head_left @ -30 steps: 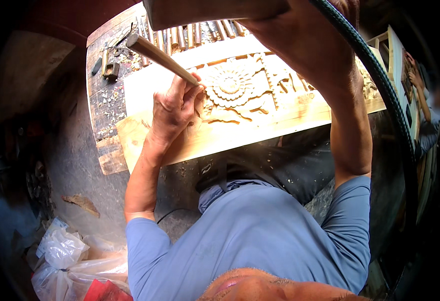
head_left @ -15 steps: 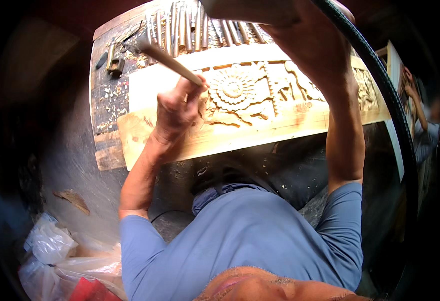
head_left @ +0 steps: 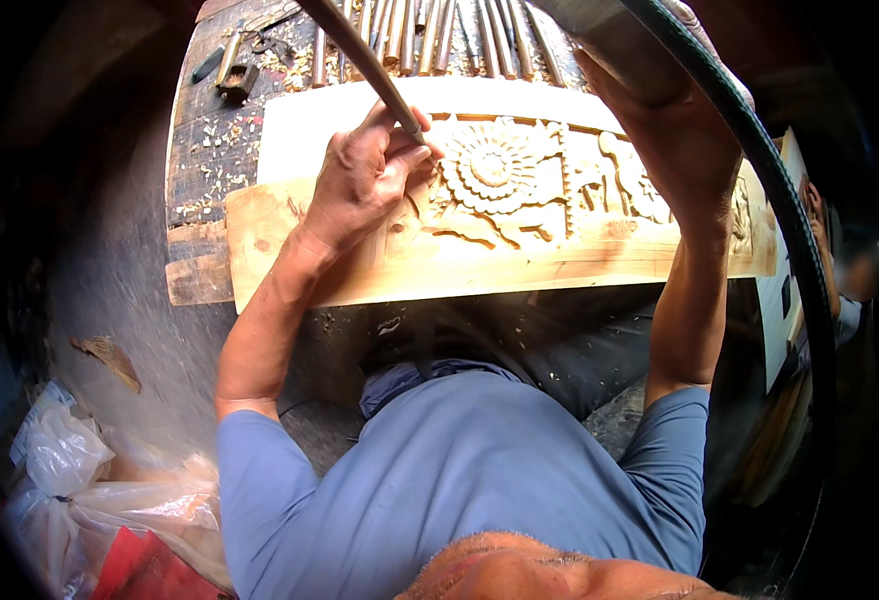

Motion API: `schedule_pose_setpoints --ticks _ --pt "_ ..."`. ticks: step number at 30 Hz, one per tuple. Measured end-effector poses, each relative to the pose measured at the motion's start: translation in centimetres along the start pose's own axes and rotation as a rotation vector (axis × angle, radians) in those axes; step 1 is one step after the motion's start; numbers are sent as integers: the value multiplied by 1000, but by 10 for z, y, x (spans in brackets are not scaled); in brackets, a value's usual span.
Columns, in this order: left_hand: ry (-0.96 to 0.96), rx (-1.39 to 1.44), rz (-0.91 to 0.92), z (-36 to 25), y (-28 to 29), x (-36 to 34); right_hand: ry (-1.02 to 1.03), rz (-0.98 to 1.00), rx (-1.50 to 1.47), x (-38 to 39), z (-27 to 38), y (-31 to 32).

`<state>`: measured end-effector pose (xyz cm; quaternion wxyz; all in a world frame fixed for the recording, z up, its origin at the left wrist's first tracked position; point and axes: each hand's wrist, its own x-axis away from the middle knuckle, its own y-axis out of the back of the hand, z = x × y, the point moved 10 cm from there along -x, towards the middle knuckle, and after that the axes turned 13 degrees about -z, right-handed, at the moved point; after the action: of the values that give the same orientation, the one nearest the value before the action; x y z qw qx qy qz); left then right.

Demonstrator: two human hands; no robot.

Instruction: The person carves a floral pattern into a wooden plank using a chisel and a mallet. The person uses different chisels to refine the details of the flower and leaves.

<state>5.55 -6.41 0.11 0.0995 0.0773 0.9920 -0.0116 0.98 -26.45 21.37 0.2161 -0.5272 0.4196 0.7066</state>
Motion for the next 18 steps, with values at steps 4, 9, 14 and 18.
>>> schedule_pose_setpoints --ticks 4,9,14,18 --pt "-100 -83 -1 -10 -2 1 -9 2 2 3 0 -4" --pt "-135 -112 24 -16 -4 2 -32 17 5 6 -3 -10" --pt "-222 -177 55 -21 -7 3 39 21 -20 -5 10 -12" --pt "-316 -220 68 -28 -13 6 53 1 -37 -9 10 -10"
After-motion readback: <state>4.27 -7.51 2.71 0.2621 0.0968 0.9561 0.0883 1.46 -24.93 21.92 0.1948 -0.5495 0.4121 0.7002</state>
